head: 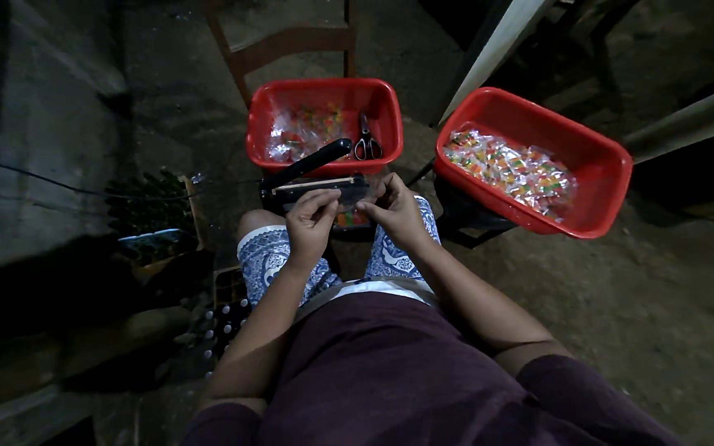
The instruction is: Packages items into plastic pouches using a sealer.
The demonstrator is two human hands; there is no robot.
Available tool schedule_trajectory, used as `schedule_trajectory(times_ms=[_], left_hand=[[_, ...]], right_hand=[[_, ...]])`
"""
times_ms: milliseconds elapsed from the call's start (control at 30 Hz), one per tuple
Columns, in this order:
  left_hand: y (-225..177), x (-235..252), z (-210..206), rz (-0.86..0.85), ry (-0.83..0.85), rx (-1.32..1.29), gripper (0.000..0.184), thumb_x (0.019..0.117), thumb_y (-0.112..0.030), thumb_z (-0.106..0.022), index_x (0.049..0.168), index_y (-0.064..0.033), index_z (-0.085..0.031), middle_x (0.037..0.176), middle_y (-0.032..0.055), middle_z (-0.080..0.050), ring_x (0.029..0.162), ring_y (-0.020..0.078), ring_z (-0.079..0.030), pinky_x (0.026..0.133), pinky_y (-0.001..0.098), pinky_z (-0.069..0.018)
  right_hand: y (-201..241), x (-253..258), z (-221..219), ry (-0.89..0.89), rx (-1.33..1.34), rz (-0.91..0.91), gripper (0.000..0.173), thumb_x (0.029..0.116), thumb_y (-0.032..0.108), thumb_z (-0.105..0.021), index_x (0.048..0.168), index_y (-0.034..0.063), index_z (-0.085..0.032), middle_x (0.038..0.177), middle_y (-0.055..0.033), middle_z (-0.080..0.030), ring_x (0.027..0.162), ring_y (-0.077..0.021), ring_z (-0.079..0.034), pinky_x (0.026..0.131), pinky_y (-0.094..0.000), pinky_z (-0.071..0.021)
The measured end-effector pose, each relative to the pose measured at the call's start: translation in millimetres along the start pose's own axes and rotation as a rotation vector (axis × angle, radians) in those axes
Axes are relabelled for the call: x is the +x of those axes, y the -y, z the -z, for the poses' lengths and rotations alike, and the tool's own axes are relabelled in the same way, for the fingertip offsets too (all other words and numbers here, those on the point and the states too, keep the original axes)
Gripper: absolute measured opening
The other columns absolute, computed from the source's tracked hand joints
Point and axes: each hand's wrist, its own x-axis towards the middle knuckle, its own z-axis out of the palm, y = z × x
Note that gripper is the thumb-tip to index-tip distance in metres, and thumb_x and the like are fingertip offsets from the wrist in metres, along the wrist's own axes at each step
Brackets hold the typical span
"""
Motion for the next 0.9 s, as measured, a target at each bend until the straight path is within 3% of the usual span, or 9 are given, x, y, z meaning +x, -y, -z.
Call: schedule_trajectory(times_ms=[133, 233, 300, 333, 367, 433, 500, 700, 900], left_hand=[[-3.7, 0.7, -2.0, 0.061, 0.006, -0.016, 0.032, 0.0953, 0.004, -0.063, 0.127, 0.0076, -0.065, 0.128, 0.0162, -0.063, 0.092, 0.0069, -0.068, 0.081, 0.0214, -0.0581], [-4.3, 3.1, 0.0, 0.064, 0.029, -0.079, 0.046, 0.0963, 0.000, -0.064, 0.141, 0.0034, -0.054, 0.141, 0.0136, -0.057, 0.090, 0.0067, -0.069, 0.080, 0.0234, -0.0594], [-5.8, 3.7, 2.5, 0.076, 0.077, -0.111, 0.051, 0.0973, -0.004, -0.066, 0.145, 0.0031, -0.049, 0.149, 0.0137, -0.050, 0.102, 0.0096, -0.070, 0.087, 0.0262, -0.0597], [-5.5, 3.1, 3.4, 0.086, 0.100, -0.125, 0.046, 0.0969, -0.004, -0.066, 0.140, 0.0041, -0.052, 0.149, 0.0141, -0.050, 0.108, 0.0118, -0.069, 0.091, 0.0280, -0.0593], [-5.1, 2.2, 3.8, 0.100, 0.116, -0.124, 0.038, 0.0958, -0.003, -0.067, 0.132, 0.0058, -0.058, 0.142, 0.0143, -0.055, 0.108, 0.0120, -0.069, 0.092, 0.0285, -0.0587], [-6.6, 1.3, 2.8, 0.125, 0.126, -0.082, 0.019, 0.0928, 0.002, -0.068, 0.111, 0.0052, -0.068, 0.113, 0.0081, -0.070, 0.095, 0.0057, -0.069, 0.086, 0.0237, -0.0583], [-9.7, 2.2, 2.7, 0.132, 0.138, -0.036, 0.015, 0.0921, 0.005, -0.068, 0.106, 0.0049, -0.071, 0.099, 0.0055, -0.072, 0.087, 0.0027, -0.068, 0.081, 0.0201, -0.0580], [-19.3, 3.1, 5.9, 0.115, 0.127, 0.063, 0.021, 0.0921, 0.002, -0.070, 0.113, 0.0051, -0.071, 0.103, 0.0103, -0.073, 0.091, 0.0054, -0.070, 0.083, 0.0204, -0.0580], [-33.7, 0.6, 12.0, -0.054, 0.128, 0.279, 0.030, 0.0889, 0.004, -0.072, 0.119, 0.0045, -0.071, 0.098, 0.0136, -0.072, 0.088, 0.0122, -0.070, 0.083, 0.0236, -0.0580]], right_hand=[[-0.7, -0.4, 1.8, -0.006, -0.030, 0.015, 0.032, 0.0861, -0.002, -0.075, 0.099, 0.0096, -0.048, 0.081, 0.0040, -0.063, 0.071, -0.0028, -0.064, 0.069, -0.0237, -0.0582], [-0.4, -0.4, 1.9, -0.006, -0.024, 0.018, 0.031, 0.0859, 0.000, -0.075, 0.097, 0.0101, -0.048, 0.077, 0.0052, -0.061, 0.067, -0.0016, -0.061, 0.066, -0.0218, -0.0563], [0.6, 0.1, 2.6, -0.012, -0.041, 0.029, 0.029, 0.0869, 0.001, -0.075, 0.096, 0.0100, -0.049, 0.077, 0.0050, -0.062, 0.066, -0.0013, -0.061, 0.065, -0.0210, -0.0552], [0.9, 0.5, 3.2, -0.017, -0.047, 0.035, 0.028, 0.0873, 0.001, -0.074, 0.096, 0.0090, -0.050, 0.079, 0.0039, -0.063, 0.068, -0.0022, -0.062, 0.066, -0.0220, -0.0563], [1.3, 0.8, 3.7, -0.017, -0.053, 0.044, 0.026, 0.0878, 0.000, -0.073, 0.096, 0.0085, -0.050, 0.080, 0.0034, -0.064, 0.069, -0.0023, -0.063, 0.067, -0.0220, -0.0569], [0.1, 1.0, 4.2, 0.003, -0.047, 0.070, 0.022, 0.0886, 0.000, -0.073, 0.098, 0.0067, -0.055, 0.083, 0.0022, -0.065, 0.072, -0.0028, -0.064, 0.070, -0.0220, -0.0576], [-0.8, 1.5, 4.3, 0.039, -0.051, 0.101, 0.015, 0.0906, 0.000, -0.070, 0.101, 0.0032, -0.061, 0.086, 0.0012, -0.066, 0.075, -0.0025, -0.063, 0.071, -0.0211, -0.0567], [7.8, 0.2, 4.5, 0.065, -0.078, 0.099, 0.018, 0.0926, 0.000, -0.067, 0.110, -0.0024, -0.067, 0.096, -0.0029, -0.072, 0.083, -0.0028, -0.068, 0.078, -0.0219, -0.0585], [26.5, -10.4, -2.5, 0.077, -0.299, 0.162, 0.026, 0.0929, 0.000, -0.069, 0.118, -0.0040, -0.067, 0.109, -0.0133, -0.070, 0.088, -0.0103, -0.071, 0.081, -0.0247, -0.0600]])
